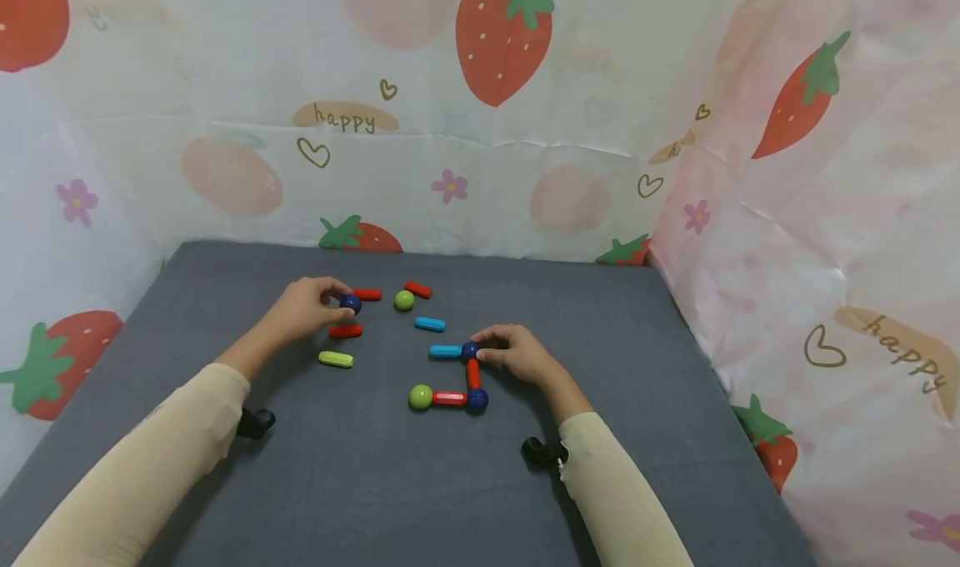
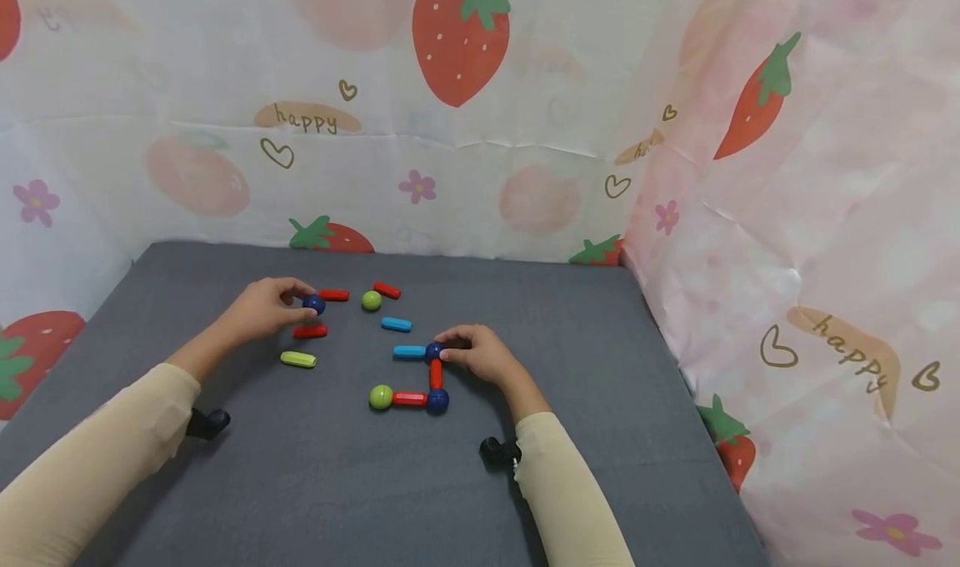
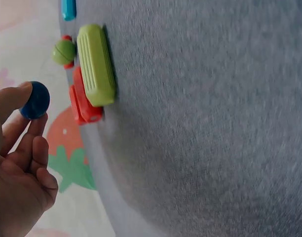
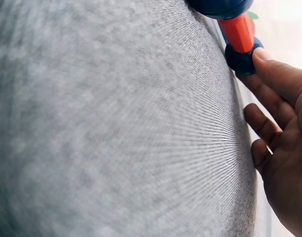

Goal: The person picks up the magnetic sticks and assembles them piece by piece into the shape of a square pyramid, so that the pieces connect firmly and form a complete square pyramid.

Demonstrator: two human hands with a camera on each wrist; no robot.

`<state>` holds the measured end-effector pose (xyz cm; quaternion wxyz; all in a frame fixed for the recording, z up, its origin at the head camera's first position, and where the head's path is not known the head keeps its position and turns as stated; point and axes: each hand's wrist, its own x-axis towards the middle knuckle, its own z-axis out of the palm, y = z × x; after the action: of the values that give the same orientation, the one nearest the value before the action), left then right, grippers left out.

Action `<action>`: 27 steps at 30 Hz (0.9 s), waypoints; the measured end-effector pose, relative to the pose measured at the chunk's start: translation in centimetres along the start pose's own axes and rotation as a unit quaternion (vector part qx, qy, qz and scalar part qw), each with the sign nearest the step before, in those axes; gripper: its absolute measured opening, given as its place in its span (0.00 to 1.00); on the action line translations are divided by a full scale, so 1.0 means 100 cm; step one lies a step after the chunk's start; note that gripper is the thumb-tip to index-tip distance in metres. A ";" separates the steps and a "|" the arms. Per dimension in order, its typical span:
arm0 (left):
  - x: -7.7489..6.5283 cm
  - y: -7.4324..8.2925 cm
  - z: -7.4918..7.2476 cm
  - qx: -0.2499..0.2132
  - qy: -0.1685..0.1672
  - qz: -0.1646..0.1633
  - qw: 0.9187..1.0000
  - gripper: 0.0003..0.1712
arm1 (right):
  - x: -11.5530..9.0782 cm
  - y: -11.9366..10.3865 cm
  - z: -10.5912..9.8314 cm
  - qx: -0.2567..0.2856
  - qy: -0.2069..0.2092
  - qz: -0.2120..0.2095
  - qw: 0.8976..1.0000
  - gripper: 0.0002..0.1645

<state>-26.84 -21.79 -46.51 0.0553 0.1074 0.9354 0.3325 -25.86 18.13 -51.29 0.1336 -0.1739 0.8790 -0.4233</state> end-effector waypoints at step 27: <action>0.001 0.044 0.061 0.002 -0.061 0.058 0.996 0.21 | -0.001 -0.001 0.000 0.000 0.001 -0.005 1.000 0.16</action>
<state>-25.14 -14.71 -48.48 0.0927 0.1815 0.9230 0.3264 -25.78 18.09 -51.21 0.1304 -0.1775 0.8783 -0.4243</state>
